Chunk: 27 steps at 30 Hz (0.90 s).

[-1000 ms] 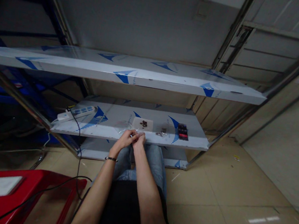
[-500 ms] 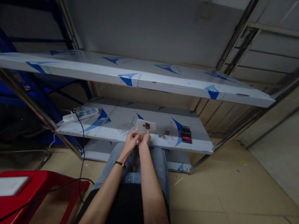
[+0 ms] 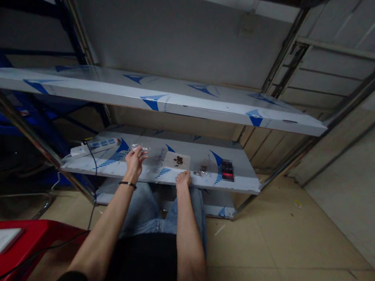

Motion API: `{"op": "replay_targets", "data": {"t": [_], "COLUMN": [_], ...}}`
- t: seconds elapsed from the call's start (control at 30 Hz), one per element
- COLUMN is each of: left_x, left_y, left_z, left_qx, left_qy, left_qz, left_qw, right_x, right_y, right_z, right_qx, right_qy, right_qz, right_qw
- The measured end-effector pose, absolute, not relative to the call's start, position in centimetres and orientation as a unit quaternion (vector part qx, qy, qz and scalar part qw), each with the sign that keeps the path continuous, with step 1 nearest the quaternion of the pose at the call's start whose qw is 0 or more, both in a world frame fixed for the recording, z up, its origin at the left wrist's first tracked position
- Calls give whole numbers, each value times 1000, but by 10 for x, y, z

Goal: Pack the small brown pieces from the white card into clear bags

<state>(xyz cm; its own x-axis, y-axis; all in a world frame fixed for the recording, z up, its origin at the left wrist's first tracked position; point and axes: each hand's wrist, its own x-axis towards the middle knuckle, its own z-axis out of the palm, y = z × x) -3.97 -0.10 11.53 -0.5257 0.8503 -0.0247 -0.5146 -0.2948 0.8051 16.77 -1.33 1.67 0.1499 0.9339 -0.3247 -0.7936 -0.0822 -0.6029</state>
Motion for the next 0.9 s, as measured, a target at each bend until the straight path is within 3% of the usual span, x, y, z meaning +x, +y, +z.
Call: {"op": "replay_targets", "data": {"t": [0.2,0.53,0.73,0.9], "left_x": [-62,-58,-44,-20], "left_y": [44,40,3,-37], "left_z": [103,54,38,33], "left_qx": [148,82,16,31], "left_qy": [465,470,292,172], "left_qz": [693,578,541,604], "left_qw": [531,662,789,778], "right_x": [171,162,157,152], "right_y": [-9,-8,-5,1], "right_z": [30,17,17,17], "right_qx": [-338,-339,-331,-327], "right_qy": [-18,44,33,20], "right_qz": [672,686,675,649], "right_qw": [659,642,659,687]}}
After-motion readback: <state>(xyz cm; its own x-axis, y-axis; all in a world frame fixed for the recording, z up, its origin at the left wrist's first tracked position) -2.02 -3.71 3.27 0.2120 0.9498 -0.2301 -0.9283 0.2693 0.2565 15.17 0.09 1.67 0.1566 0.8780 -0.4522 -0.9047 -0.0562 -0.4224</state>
